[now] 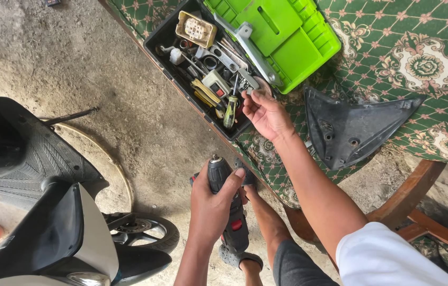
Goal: Repairing the front panel and internal components of a white scooter using various tools.
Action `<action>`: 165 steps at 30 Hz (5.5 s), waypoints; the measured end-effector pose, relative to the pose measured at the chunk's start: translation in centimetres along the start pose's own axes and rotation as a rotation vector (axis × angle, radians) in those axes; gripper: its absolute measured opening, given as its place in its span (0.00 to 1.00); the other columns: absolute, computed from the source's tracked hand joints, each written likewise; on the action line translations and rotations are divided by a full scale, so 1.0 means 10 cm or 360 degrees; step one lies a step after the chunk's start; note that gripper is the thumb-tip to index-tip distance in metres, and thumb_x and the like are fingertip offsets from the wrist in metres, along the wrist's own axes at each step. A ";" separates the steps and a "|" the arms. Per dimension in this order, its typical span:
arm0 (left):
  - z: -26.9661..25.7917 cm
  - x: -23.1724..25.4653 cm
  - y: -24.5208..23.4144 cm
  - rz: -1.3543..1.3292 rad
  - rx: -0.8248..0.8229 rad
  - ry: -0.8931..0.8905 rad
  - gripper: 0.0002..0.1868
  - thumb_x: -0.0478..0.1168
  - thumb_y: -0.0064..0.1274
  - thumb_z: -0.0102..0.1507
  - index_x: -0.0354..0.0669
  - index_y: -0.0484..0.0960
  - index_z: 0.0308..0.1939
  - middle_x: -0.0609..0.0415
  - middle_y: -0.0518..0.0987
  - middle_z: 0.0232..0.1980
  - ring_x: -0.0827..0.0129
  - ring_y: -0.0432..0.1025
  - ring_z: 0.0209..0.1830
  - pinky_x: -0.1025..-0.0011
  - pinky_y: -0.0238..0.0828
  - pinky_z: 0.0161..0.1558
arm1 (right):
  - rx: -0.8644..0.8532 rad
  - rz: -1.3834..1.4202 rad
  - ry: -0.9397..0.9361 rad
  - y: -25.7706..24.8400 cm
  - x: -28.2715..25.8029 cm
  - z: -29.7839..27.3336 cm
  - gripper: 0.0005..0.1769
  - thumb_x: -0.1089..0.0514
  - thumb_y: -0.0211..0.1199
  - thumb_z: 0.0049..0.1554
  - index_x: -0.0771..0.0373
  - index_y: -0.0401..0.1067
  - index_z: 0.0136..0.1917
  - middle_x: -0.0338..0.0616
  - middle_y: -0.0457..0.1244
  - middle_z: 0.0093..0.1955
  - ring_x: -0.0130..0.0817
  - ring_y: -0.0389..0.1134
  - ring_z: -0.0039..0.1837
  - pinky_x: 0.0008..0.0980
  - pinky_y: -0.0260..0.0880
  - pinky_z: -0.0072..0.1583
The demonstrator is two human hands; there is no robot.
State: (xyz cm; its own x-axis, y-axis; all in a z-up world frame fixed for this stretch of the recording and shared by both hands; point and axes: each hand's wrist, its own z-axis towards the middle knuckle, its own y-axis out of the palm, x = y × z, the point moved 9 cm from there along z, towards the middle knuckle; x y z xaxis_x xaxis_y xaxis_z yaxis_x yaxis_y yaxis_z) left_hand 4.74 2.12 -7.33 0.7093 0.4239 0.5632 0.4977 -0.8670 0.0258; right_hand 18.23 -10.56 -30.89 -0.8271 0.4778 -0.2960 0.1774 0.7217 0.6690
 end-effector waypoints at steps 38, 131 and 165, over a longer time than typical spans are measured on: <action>0.17 -0.15 -0.43 -0.0125 0.0080 -0.0031 0.14 0.43 0.61 0.61 0.38 0.73 0.35 0.54 0.77 0.22 0.74 0.74 0.20 0.73 0.72 0.25 | 0.0279 -0.3720 -0.0621 1.12 -0.19 1.52 0.32 0.42 0.72 0.52 0.66 0.68 0.58 0.48 0.69 0.44 0.39 0.70 0.43 0.43 0.73 0.46; -0.11 0.05 -0.62 -0.0201 0.0126 0.0184 0.12 0.43 0.58 0.62 0.39 0.74 0.35 0.52 0.79 0.22 0.73 0.74 0.20 0.74 0.71 0.23 | 0.0106 -0.2047 -0.0604 0.66 -0.25 0.68 0.14 0.53 0.57 0.66 0.61 0.74 0.60 0.45 0.72 0.51 0.30 0.77 0.48 0.26 0.82 0.49; -0.26 -0.02 -0.68 -0.0273 0.0126 0.0198 0.11 0.41 0.57 0.63 0.38 0.73 0.34 0.52 0.78 0.21 0.74 0.73 0.21 0.75 0.70 0.24 | -0.0163 -0.4148 -0.0314 0.99 0.71 1.63 0.20 0.46 0.58 0.63 0.61 0.83 0.52 0.53 0.50 0.82 0.55 0.42 0.82 0.60 0.41 0.76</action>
State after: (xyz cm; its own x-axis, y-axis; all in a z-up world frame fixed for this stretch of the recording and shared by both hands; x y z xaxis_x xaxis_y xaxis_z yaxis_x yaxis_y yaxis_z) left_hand -0.11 7.26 -5.52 0.5463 0.5232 0.6540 0.6466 -0.7598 0.0678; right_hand 22.83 8.15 -37.51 0.6843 -0.7134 -0.1512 -0.5055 -0.3146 -0.8034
